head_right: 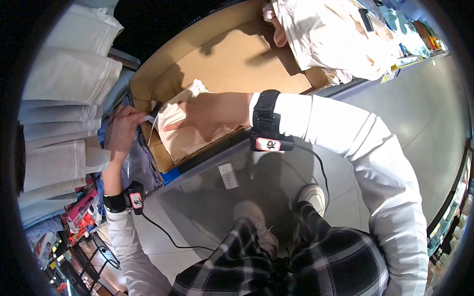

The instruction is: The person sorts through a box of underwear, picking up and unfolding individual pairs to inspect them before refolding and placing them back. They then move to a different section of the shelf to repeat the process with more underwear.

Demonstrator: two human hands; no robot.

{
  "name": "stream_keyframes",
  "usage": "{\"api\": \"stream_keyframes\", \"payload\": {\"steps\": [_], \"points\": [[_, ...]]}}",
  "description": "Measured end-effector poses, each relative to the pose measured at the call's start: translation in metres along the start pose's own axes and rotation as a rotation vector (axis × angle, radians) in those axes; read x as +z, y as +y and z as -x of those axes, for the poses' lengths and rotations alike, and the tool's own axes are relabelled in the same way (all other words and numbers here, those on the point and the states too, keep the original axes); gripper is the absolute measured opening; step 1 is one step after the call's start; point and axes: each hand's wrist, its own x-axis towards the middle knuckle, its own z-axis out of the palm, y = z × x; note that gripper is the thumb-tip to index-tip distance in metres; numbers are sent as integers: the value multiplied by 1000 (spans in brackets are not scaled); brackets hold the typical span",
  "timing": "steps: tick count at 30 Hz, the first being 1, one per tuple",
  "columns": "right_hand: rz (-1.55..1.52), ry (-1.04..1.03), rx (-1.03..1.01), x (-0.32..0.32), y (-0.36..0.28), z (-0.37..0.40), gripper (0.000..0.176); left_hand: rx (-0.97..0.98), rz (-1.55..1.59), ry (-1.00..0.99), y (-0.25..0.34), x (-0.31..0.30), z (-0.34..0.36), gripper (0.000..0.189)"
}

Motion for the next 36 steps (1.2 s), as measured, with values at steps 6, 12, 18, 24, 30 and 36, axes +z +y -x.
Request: {"api": "stream_keyframes", "payload": {"steps": [6,12,18,24,30,36], "points": [[-140,266,-209,21,12,12,64,-5,127,243,88,-7,-8,21],[7,666,51,-22,-1,101,33,7,233,380,155,-9,4,23],[444,1458,713,-54,60,234,37,55,780,401,206,13,-14,23],[317,1215,1171,-52,111,341,36,49,920,329,219,4,-26,20],[464,1225,1033,-49,106,341,34,176,914,335,232,-1,-29,19],[349,1381,1052,-57,98,324,23,173,926,348,234,2,-22,20]]}}
